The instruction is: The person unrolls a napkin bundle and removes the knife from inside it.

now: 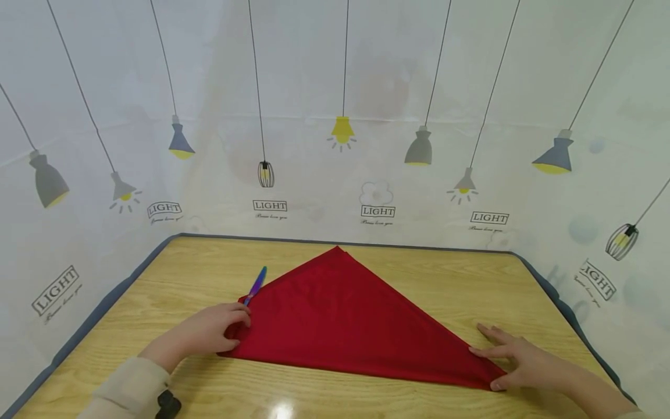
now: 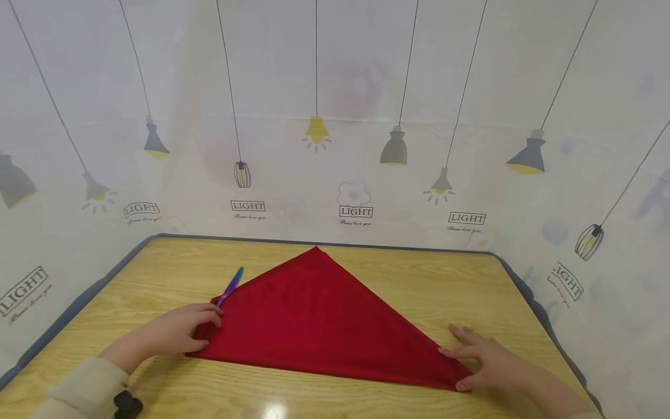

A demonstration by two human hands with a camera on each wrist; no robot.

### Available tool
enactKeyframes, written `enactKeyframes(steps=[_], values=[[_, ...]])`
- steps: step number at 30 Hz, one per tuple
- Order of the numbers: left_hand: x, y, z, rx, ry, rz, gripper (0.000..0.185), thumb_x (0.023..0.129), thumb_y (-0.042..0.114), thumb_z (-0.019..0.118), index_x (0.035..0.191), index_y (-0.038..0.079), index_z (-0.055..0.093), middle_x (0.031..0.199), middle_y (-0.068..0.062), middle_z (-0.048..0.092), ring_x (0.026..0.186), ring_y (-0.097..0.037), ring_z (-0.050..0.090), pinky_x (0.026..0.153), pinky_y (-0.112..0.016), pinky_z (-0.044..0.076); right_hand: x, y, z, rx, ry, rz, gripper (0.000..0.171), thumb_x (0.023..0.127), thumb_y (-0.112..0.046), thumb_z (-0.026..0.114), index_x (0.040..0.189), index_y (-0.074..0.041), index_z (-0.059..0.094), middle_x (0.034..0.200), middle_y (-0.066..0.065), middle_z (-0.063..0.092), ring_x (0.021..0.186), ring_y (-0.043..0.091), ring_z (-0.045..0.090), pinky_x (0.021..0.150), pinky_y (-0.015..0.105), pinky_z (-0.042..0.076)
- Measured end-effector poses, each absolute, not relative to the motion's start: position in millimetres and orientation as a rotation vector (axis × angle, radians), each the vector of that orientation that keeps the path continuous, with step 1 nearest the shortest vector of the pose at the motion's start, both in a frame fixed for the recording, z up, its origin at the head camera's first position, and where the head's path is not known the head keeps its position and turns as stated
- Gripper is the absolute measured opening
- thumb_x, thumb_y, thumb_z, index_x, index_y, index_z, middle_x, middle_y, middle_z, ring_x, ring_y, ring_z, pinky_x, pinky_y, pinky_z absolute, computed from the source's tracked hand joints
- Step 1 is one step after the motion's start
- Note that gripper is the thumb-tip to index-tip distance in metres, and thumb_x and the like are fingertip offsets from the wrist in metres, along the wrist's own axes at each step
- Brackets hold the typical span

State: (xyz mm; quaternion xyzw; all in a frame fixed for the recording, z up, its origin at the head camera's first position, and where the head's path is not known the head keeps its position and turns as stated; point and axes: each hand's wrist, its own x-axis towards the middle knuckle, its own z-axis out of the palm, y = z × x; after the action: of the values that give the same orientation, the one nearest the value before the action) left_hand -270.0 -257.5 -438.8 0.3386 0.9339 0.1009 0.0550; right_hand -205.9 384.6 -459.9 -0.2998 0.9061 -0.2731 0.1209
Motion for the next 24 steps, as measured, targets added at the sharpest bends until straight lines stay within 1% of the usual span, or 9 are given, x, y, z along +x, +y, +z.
enactKeyframes(steps=[1, 2, 4, 5, 8, 11, 14, 17, 24], values=[[-269.8, -257.9, -438.3, 1.021, 2.831, 0.314, 0.026, 0.081, 0.018, 0.076, 0.105, 0.016, 0.067, 0.124, -0.008, 0.059, 0.116, -0.031, 0.055, 0.093, -0.048, 0.048, -205.7, 384.3, -459.8, -0.866, 2.643, -0.799, 0.058, 0.084, -0.037, 0.075, 0.137, -0.022, 0.059, 0.159, 0.000, 0.020, 0.144, 0.016, 0.005, 0.086, 0.081, 0.024], [-269.7, -258.6, -438.0, 1.016, 2.829, 0.322, 0.027, 0.080, 0.015, 0.075, 0.106, 0.016, 0.067, 0.124, -0.008, 0.058, 0.116, -0.031, 0.055, 0.094, -0.048, 0.048, -205.7, 383.8, -459.6, -0.855, 2.642, -0.798, 0.058, 0.083, -0.037, 0.076, 0.137, -0.023, 0.059, 0.159, 0.004, 0.021, 0.145, 0.029, 0.008, 0.087, 0.081, 0.024], [-269.3, -259.7, -437.3, 1.016, 2.826, 0.335, 0.028, 0.079, 0.011, 0.073, 0.106, 0.016, 0.067, 0.125, -0.010, 0.058, 0.118, -0.033, 0.054, 0.094, -0.049, 0.047, -205.7, 383.1, -458.8, -0.825, 2.634, -0.801, 0.059, 0.083, -0.039, 0.075, 0.137, -0.023, 0.059, 0.157, 0.015, 0.023, 0.143, 0.038, 0.008, 0.088, 0.081, 0.022], [-268.9, -260.1, -436.8, 1.018, 2.826, 0.340, 0.028, 0.079, 0.009, 0.072, 0.105, 0.016, 0.067, 0.126, -0.010, 0.058, 0.118, -0.034, 0.054, 0.095, -0.049, 0.046, -205.7, 382.4, -458.1, -0.815, 2.630, -0.804, 0.059, 0.083, -0.039, 0.075, 0.137, -0.023, 0.059, 0.157, 0.019, 0.024, 0.139, 0.050, 0.012, 0.088, 0.081, 0.022], [-267.9, -261.3, -436.1, 1.023, 2.825, 0.353, 0.030, 0.078, 0.004, 0.069, 0.105, 0.015, 0.066, 0.126, -0.012, 0.059, 0.118, -0.035, 0.054, 0.095, -0.050, 0.046, -205.6, 381.4, -457.2, -0.811, 2.633, -0.802, 0.059, 0.082, -0.039, 0.075, 0.137, -0.023, 0.059, 0.155, 0.024, 0.025, 0.130, 0.061, 0.015, 0.088, 0.081, 0.022], [-267.1, -262.0, -435.8, 1.019, 2.820, 0.362, 0.031, 0.077, 0.001, 0.067, 0.105, 0.015, 0.066, 0.127, -0.012, 0.059, 0.119, -0.035, 0.054, 0.095, -0.049, 0.046, -204.8, 382.0, -457.6, -0.828, 2.643, -0.795, 0.059, 0.083, -0.039, 0.075, 0.137, -0.023, 0.059, 0.156, 0.021, 0.025, 0.136, 0.052, 0.014, 0.088, 0.081, 0.024], [-266.7, -263.0, -435.9, 0.999, 2.813, 0.373, 0.033, 0.077, -0.001, 0.064, 0.105, 0.015, 0.066, 0.127, -0.012, 0.059, 0.119, -0.035, 0.053, 0.095, -0.049, 0.046, -203.9, 382.7, -458.2, -0.838, 2.645, -0.800, 0.058, 0.084, -0.039, 0.074, 0.137, -0.023, 0.059, 0.158, 0.013, 0.023, 0.144, 0.031, 0.009, 0.087, 0.081, 0.024], [-266.5, -264.8, -435.8, 0.960, 2.806, 0.389, 0.034, 0.077, -0.002, 0.063, 0.106, 0.015, 0.066, 0.128, -0.010, 0.058, 0.119, -0.034, 0.053, 0.095, -0.049, 0.046, -203.5, 382.4, -458.3, -0.848, 2.639, -0.808, 0.057, 0.084, -0.037, 0.075, 0.137, -0.022, 0.058, 0.159, 0.004, 0.020, 0.144, 0.019, 0.006, 0.087, 0.081, 0.023], [-267.0, -272.2, -436.5, 0.925, 2.822, 0.414, 0.030, 0.080, 0.000, 0.064, 0.106, 0.015, 0.067, 0.124, -0.009, 0.060, 0.116, -0.034, 0.055, 0.094, -0.050, 0.046, -203.0, 381.5, -457.6, -0.905, 2.645, -0.812, 0.057, 0.084, -0.034, 0.075, 0.138, -0.021, 0.058, 0.154, -0.020, 0.012, 0.132, -0.014, -0.003, 0.084, 0.083, 0.022]])
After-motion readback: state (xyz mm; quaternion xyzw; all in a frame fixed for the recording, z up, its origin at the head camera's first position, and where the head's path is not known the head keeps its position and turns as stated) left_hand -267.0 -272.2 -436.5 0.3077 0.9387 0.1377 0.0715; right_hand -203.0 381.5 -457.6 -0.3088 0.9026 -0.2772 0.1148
